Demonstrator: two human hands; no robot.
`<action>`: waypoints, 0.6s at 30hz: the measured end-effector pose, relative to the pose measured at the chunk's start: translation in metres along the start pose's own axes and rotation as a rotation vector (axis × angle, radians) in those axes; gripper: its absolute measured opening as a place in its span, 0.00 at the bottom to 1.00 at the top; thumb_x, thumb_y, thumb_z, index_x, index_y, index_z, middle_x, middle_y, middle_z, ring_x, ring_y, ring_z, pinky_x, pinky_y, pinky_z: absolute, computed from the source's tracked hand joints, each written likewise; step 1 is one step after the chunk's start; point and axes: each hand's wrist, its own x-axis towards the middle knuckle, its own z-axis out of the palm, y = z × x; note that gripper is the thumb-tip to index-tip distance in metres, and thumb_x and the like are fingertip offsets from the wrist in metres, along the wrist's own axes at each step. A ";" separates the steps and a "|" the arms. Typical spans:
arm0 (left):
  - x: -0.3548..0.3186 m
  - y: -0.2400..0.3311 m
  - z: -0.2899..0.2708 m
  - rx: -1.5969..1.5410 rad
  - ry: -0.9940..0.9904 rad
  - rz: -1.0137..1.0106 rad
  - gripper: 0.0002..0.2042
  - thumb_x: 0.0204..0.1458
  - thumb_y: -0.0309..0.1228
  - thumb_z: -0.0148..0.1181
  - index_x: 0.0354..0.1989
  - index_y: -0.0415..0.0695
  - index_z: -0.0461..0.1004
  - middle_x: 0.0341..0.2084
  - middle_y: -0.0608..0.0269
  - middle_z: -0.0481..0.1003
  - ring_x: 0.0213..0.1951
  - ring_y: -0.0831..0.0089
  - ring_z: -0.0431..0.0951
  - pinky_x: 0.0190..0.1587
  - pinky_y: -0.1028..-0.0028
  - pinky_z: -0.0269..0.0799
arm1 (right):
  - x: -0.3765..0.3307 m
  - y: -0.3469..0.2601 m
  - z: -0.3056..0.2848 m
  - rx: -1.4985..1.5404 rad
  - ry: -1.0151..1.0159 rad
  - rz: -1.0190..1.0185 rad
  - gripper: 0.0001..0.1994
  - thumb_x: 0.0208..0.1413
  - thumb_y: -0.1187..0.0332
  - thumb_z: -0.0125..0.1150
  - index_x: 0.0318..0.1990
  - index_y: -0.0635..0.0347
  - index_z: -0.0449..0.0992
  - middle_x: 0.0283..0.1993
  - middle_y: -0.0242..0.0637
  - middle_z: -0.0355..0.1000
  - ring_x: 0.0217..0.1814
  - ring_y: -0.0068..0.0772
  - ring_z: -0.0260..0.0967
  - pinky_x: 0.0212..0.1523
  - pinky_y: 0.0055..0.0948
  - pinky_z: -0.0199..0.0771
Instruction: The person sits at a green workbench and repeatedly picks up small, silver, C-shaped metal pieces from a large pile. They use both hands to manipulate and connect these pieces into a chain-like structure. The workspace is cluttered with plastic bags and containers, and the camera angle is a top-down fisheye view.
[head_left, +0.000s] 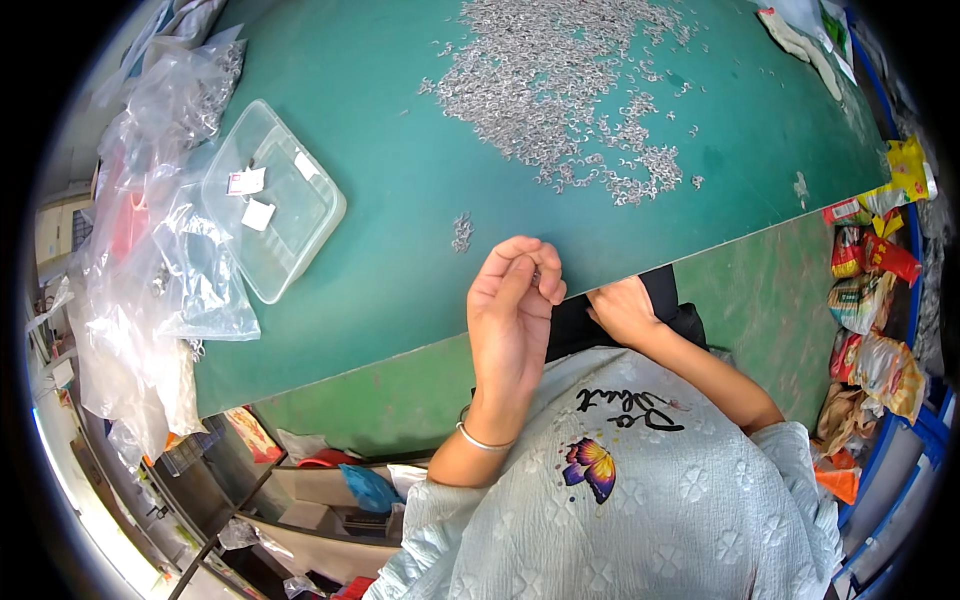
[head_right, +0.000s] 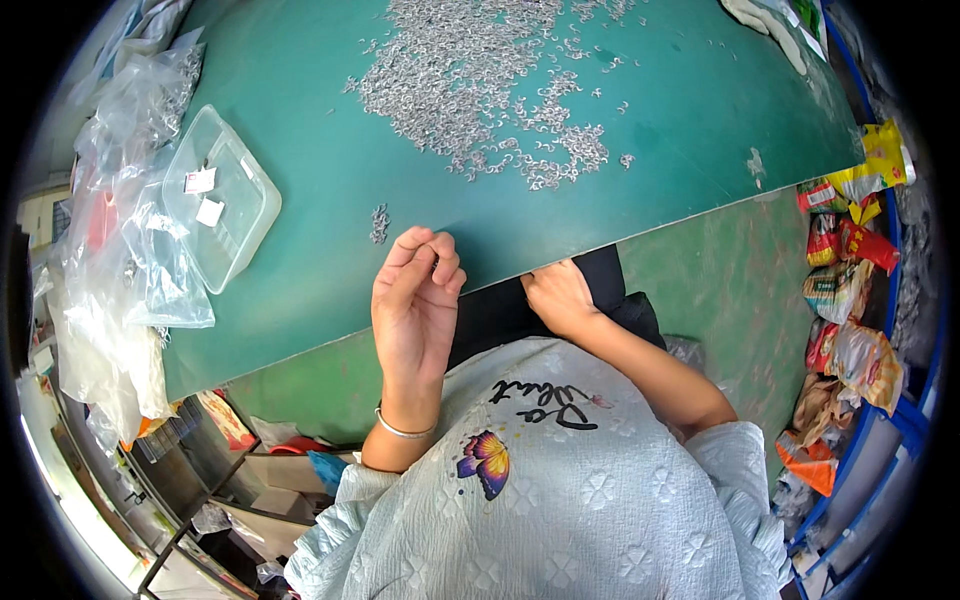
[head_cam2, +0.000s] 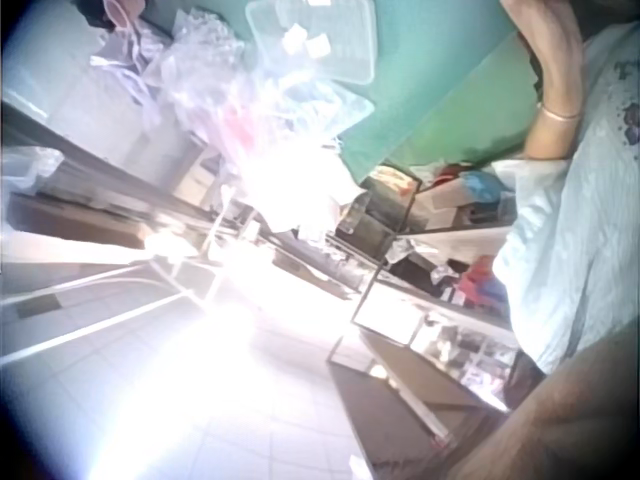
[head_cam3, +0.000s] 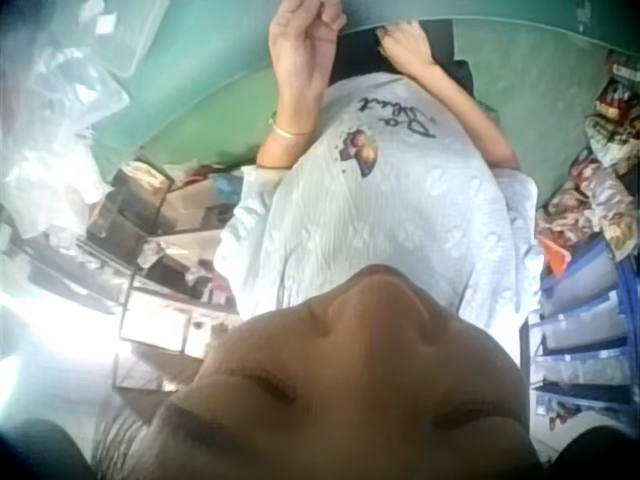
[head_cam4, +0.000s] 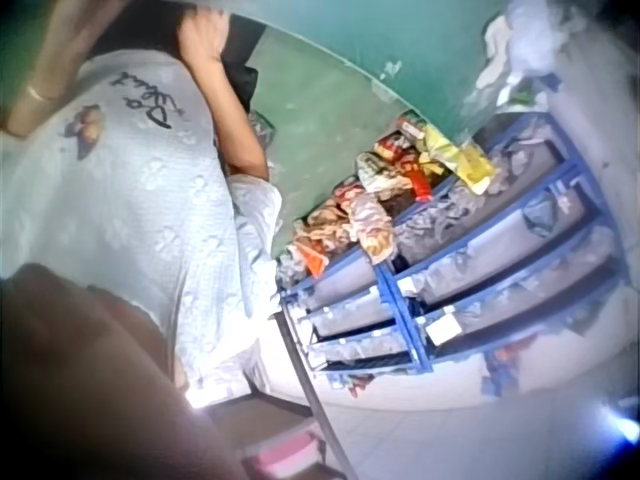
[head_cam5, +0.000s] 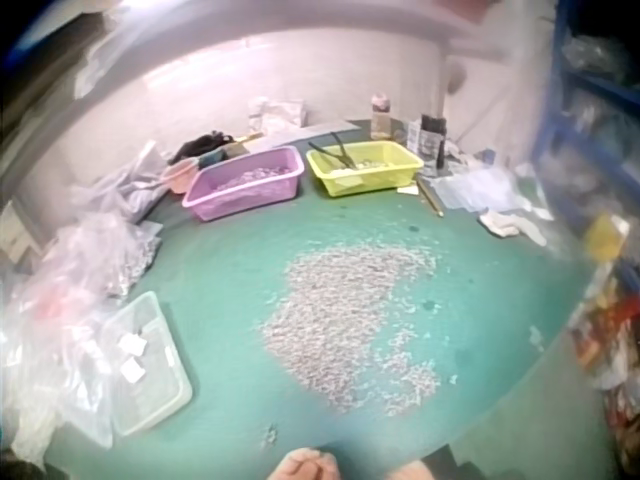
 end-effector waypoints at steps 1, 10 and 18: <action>0.000 0.000 -0.001 -0.004 -0.001 0.000 0.07 0.51 0.20 0.45 0.39 0.36 0.66 0.27 0.60 0.65 0.26 0.79 0.61 0.29 0.81 0.60 | 0.001 0.000 0.003 -0.033 -0.016 0.005 0.12 0.38 0.70 0.56 0.33 0.66 0.75 0.41 0.43 0.68 0.51 0.39 0.61 0.55 0.39 0.54; -0.003 0.004 -0.004 0.004 0.034 0.000 0.07 0.50 0.20 0.46 0.37 0.36 0.67 0.26 0.61 0.65 0.26 0.79 0.61 0.29 0.81 0.60 | 0.008 -0.003 0.022 -0.126 -0.028 0.048 0.09 0.40 0.71 0.52 0.28 0.63 0.77 0.37 0.43 0.71 0.47 0.39 0.65 0.51 0.36 0.59; -0.001 0.004 -0.005 0.015 0.041 -0.004 0.06 0.50 0.20 0.46 0.36 0.36 0.67 0.26 0.61 0.65 0.25 0.79 0.61 0.29 0.81 0.60 | 0.009 -0.007 0.023 -0.177 -0.118 0.092 0.10 0.40 0.70 0.52 0.29 0.61 0.78 0.36 0.42 0.72 0.46 0.37 0.66 0.50 0.34 0.60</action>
